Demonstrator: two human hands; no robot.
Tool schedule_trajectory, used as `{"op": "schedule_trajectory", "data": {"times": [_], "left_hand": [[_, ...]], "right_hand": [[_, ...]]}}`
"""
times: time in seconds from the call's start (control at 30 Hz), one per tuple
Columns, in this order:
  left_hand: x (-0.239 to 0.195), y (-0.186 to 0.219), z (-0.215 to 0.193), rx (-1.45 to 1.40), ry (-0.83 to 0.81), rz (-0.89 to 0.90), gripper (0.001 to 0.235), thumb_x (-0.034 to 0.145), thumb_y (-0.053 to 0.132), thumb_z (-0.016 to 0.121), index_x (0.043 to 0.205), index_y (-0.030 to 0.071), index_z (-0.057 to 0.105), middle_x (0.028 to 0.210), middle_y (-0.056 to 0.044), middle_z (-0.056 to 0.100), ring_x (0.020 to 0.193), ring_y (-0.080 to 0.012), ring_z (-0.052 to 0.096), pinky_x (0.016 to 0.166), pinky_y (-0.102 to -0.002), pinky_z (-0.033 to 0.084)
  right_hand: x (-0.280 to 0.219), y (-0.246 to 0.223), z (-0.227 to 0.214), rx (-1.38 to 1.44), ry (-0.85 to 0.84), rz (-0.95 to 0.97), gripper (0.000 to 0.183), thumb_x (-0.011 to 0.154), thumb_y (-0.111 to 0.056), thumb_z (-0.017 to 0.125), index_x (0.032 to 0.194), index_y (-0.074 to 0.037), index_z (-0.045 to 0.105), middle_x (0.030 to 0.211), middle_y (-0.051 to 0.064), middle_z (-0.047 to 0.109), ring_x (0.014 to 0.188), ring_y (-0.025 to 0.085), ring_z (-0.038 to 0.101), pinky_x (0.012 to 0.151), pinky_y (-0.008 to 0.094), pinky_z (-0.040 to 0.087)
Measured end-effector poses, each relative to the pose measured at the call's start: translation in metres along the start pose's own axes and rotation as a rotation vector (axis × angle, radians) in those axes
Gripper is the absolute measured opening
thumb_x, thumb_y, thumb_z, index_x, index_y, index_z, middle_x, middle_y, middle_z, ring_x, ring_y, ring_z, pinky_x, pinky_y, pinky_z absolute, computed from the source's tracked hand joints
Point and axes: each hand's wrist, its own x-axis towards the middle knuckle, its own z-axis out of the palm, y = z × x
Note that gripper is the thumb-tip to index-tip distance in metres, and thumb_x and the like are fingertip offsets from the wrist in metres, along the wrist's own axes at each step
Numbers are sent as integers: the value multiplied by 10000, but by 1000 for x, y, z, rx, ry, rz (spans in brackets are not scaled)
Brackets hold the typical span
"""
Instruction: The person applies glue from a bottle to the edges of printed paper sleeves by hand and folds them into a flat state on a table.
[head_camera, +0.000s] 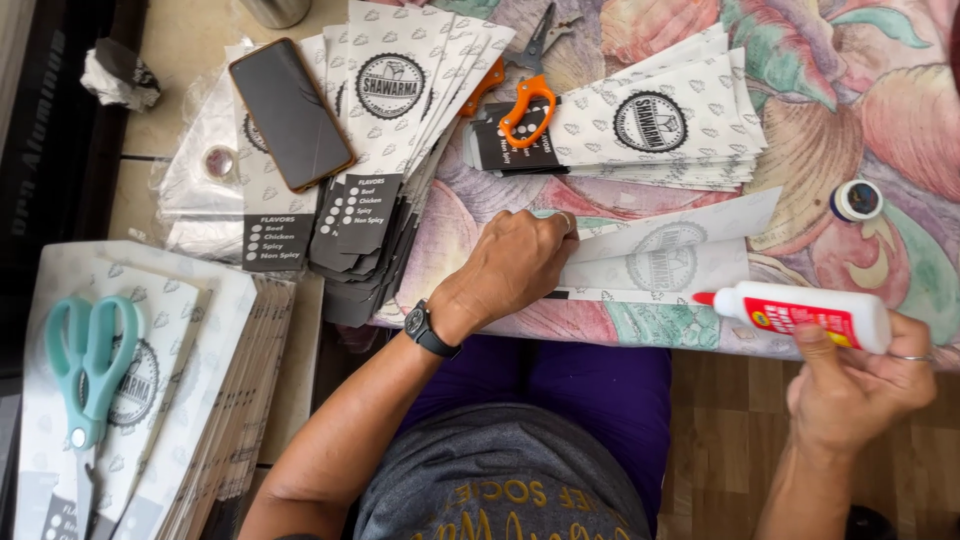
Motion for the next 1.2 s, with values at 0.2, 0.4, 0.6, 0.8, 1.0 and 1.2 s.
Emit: {"op": "schedule_trajectory", "data": {"times": [0.2, 0.4, 0.6, 0.8, 1.0, 1.2], "left_hand": [[12, -9, -1, -42, -46, 8, 254, 1014, 193, 534, 798, 67, 579, 670, -181, 682, 629, -491, 644, 564, -528, 493], [24, -10, -13, -208, -115, -106, 211, 911, 231, 624, 829, 66, 728, 708, -231, 734, 799, -471, 758, 842, -557, 554], [25, -15, -23, -271, -150, -74, 225, 930, 239, 651, 857, 51, 752, 732, -205, 746, 769, -425, 771, 735, -522, 584], [-14, 12, -8, -90, -43, 94, 386, 1087, 319, 528, 770, 99, 529, 491, 25, 454, 360, -165, 429, 367, -379, 387], [-57, 36, 26, 292, 121, 250, 406, 1075, 132, 441, 1468, 88, 533, 1409, -391, 531, 1284, -526, 584, 1093, -535, 504], [-62, 41, 34, 455, 94, 250, 510, 1120, 361, 396, 1602, 197, 370, 1471, -442, 442, 1365, -590, 497, 1136, -606, 444]], "right_hand": [[-34, -13, 79, 138, -32, 91, 451, 804, -35, 914, 1114, -10, 588, 968, 108, 653, 876, 185, 633, 803, 346, 594], [-63, -28, 146, 276, -204, 101, 471, 746, -33, 903, 1107, 20, 606, 1004, 152, 699, 1128, 191, 659, 1050, 438, 556], [-76, -33, 172, 301, -222, 161, 462, 736, -21, 901, 1113, 18, 636, 1022, 152, 722, 1106, 204, 670, 1008, 451, 554], [-2, -31, 74, 436, 119, 184, 554, 873, -14, 780, 1404, -21, 619, 1280, 164, 696, 1130, 268, 710, 1115, 487, 644], [42, 11, -21, -205, 128, 362, 288, 1154, -171, 797, 1409, -113, 676, 998, -41, 694, 825, -20, 660, 741, 219, 603], [28, -52, 20, -1205, -181, -500, 402, 1047, 46, 876, 1405, 212, 798, 1371, 388, 624, 957, 509, 623, 821, 583, 484]]}}
